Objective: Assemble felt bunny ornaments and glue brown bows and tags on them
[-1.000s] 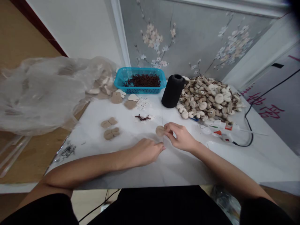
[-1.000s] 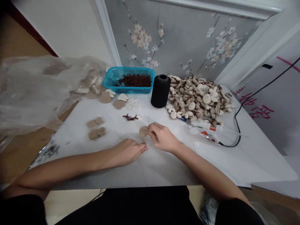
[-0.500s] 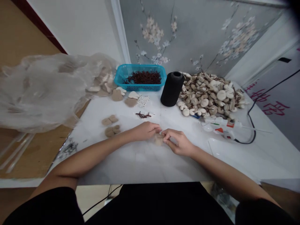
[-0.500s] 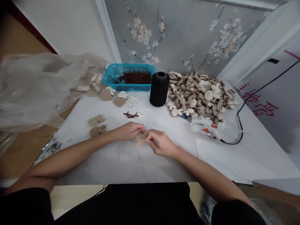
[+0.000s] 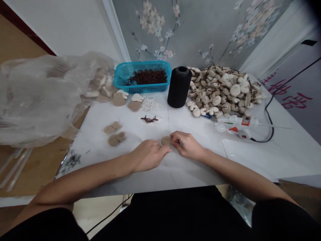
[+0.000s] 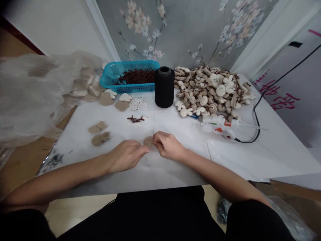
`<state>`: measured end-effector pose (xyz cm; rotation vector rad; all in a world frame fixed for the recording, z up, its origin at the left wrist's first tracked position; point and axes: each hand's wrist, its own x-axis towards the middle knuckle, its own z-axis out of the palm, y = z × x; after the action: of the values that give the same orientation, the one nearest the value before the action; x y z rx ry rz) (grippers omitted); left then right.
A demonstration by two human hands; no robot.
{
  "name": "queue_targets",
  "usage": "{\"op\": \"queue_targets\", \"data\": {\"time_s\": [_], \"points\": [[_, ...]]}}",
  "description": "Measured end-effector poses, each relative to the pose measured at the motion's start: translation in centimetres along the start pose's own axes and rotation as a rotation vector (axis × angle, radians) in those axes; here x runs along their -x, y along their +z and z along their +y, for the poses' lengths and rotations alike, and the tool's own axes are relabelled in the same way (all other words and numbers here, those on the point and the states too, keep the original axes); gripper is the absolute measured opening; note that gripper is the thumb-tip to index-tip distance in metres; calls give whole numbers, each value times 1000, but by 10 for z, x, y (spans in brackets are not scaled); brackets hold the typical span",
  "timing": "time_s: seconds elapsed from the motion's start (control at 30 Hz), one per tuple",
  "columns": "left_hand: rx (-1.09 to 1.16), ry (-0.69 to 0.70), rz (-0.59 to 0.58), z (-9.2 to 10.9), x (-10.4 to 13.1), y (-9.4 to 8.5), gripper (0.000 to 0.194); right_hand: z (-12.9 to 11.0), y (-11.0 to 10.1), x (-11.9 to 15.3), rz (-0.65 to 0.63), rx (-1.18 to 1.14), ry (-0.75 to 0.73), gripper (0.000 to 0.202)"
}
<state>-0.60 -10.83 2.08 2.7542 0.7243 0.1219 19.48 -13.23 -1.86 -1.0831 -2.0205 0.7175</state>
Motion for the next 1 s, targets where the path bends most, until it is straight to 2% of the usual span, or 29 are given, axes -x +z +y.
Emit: {"op": "queue_targets", "data": {"time_s": [0.1,0.17,0.27,0.37,0.47,0.53,0.63,0.77,0.87,1.0], "points": [[71,-65,12,-11,-13,-13,25,0,0,1,-42,20,-62,14],[177,-106,4,-23,-25,-15,23,0,-1,1,-55,9,-106,13],[377,-142,-5,-40,-41,-8,26,0,-2,1,-42,-42,-147,11],[505,-163,-56,-46,-46,1,28,1,-3,2,-10,-98,-162,8],[459,-173,-120,-40,-39,8,15,1,-3,3,48,-155,-106,7],[364,-203,-116,-33,-31,11,13,1,-2,3,91,-238,-32,8],[269,-231,-75,-22,-17,17,21,1,1,2,133,-397,95,13],[188,-125,-76,-7,-4,22,30,1,5,1,193,-459,206,15],[82,-84,-41,0,-1,20,30,0,6,1,173,-336,169,10],[25,-137,-33,0,-5,14,27,2,3,3,87,-120,44,7]]}}
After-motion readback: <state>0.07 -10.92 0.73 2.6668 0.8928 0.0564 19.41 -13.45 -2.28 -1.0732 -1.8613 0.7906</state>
